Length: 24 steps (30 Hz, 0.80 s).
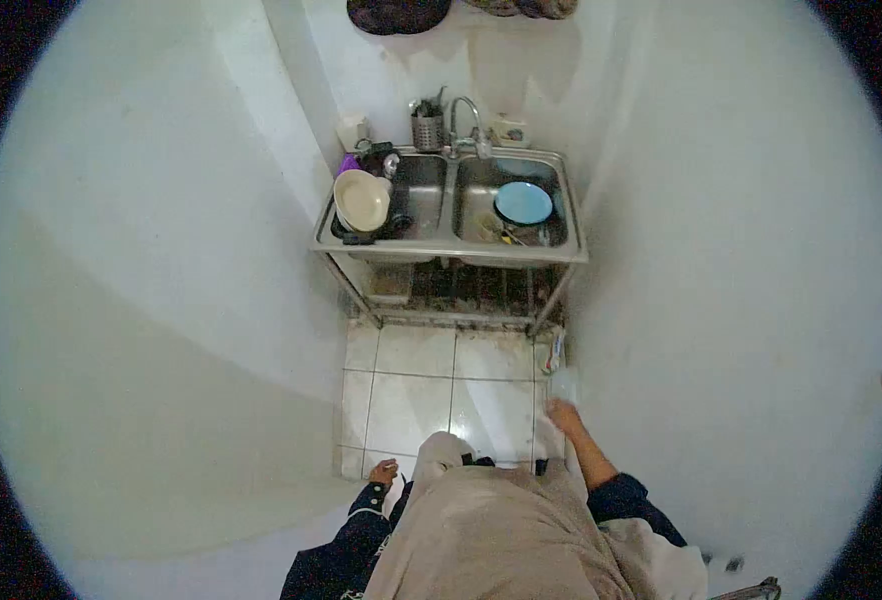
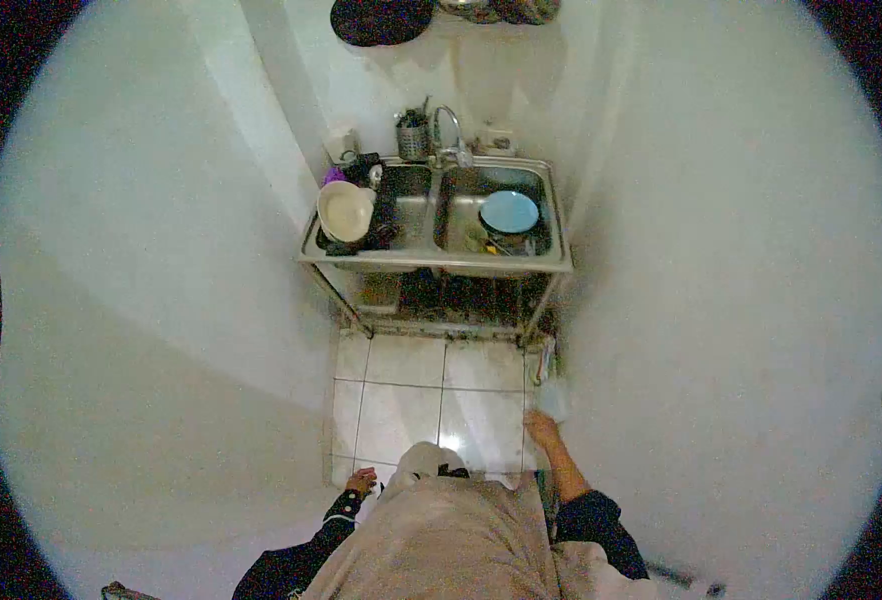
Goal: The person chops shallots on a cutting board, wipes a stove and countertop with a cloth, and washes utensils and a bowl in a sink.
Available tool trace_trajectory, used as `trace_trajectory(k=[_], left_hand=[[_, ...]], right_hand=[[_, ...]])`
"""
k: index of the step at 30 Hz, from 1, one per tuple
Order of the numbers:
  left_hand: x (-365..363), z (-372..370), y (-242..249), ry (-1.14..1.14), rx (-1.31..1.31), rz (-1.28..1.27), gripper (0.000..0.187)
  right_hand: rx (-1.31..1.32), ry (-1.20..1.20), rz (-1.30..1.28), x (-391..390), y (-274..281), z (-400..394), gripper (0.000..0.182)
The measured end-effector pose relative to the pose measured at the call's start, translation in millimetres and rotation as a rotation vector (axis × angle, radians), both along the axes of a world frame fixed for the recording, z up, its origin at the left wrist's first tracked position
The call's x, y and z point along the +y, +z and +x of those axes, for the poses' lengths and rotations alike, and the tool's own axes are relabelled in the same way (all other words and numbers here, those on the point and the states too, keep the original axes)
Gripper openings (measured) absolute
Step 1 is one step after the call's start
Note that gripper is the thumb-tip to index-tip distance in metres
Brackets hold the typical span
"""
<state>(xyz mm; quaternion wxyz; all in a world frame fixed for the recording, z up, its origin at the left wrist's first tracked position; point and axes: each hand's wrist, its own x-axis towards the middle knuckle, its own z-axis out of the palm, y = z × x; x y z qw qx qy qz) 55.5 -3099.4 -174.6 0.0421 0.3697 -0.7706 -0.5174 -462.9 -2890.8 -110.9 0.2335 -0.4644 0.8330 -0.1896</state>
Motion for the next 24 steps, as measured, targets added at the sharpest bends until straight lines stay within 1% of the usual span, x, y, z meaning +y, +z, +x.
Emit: trace_trajectory(k=[1, 3, 4, 5, 7, 8, 9, 10, 11, 12, 13, 14, 15, 16, 17, 18, 20, 22, 23, 24], left_hand=[[-12.3, -17.5, 19.6, 0.624, 0.016, 0.537, 0.025], [-71.0, -55.6, 33.8, 0.553, 0.098, 0.294, 0.026], [-100.5, -71.5, 38.4, 0.508, 0.128, 0.176, 0.027], [-132.9, -95.7, 46.0, 0.540, 0.143, 0.262, 0.026], [-202.4, -171.6, 93.9, 0.587, 0.190, 0.433, 0.025], [-246.6, -203.5, 82.6, 0.494, 0.293, 0.379, 0.024], [-276.0, -236.1, 67.9, 0.411, 0.402, 0.334, 0.024], [-299.3, -277.8, 90.5, 0.388, 0.361, 0.405, 0.022], [-324.5, -328.1, 130.0, 0.360, 0.314, 0.471, 0.021], [-343.4, -368.2, 145.4, 0.306, 0.415, 0.516, 0.023], [-358.0, -405.1, 157.7, 0.254, 0.508, 0.563, 0.025], [-370.4, -440.6, 173.8, 0.201, 0.438, 0.609, 0.025], [-382.5, -473.9, 184.5, 0.150, 0.373, 0.653, 0.026], [-395.3, -498.4, 180.6, 0.144, 0.461, 0.968, 0.023], [-403.8, -522.7, 169.2, 0.155, 0.543, 1.283, 0.020], [-409.2, -546.6, 152.9, 0.137, 0.542, 1.280, 0.021], [-403.2, -578.4, 115.3, 0.115, 0.544, 1.276, 0.022], [-387.8, -591.8, 130.8, 0.253, 0.468, 1.139, 0.023], [-383.5, -600.1, 144.8, 0.321, 0.432, 1.063, 0.024], [-375.6, -606.5, 146.3, 0.468, 0.390, 1.088, 0.027]], right_hand=[[-0.125, -0.115, -0.072, -65.6, 70.8, -14.6, 0.032], [-0.325, -0.138, -0.345, -182.1, 76.3, -71.0, 0.027], [-0.304, -0.142, -0.387, -237.3, 98.8, -91.0, 0.025], [-0.283, -0.153, -0.430, -284.2, 130.9, -105.0, 0.024], [-0.519, -0.247, -0.524, -351.3, 182.6, -120.8, 0.026], [-0.475, -0.256, -0.538, -384.8, 190.1, -134.8, 0.024], [-0.425, -0.257, -0.540, -409.0, 193.8, -149.1, 0.021], [-0.491, -0.250, -0.687, -437.0, 185.8, -168.7, 0.017], [-0.451, -0.264, -0.662, -456.3, 188.9, -189.8, 0.016], [-0.419, -0.284, -0.637, -477.0, 193.3, -209.0, 0.016], [-0.393, -0.308, -0.609, -496.8, 197.9, -227.2, 0.016], [-0.225, -0.297, -0.621, -513.5, 213.0, -243.3, 0.017], [-0.146, -0.305, -0.571, -534.2, 216.3, -263.9, 0.019], [-0.063, -0.309, -0.520, -551.0, 218.3, -281.5, 0.022], [0.001, -0.298, -0.562, -567.7, 228.5, -296.1, 0.023], [0.065, -0.283, -0.595, -589.0, 243.7, -308.5, 0.026], [0.116, -0.200, -0.429, -634.0, 243.6, -343.2, 0.034], [0.281, -0.062, -0.532, -680.4, 212.0, -375.2, 0.046], [0.299, 0.006, -0.551, -701.7, 198.5, -390.4, 0.050], [0.313, 0.067, -0.579, -719.9, 182.1, -401.0, 0.054]])
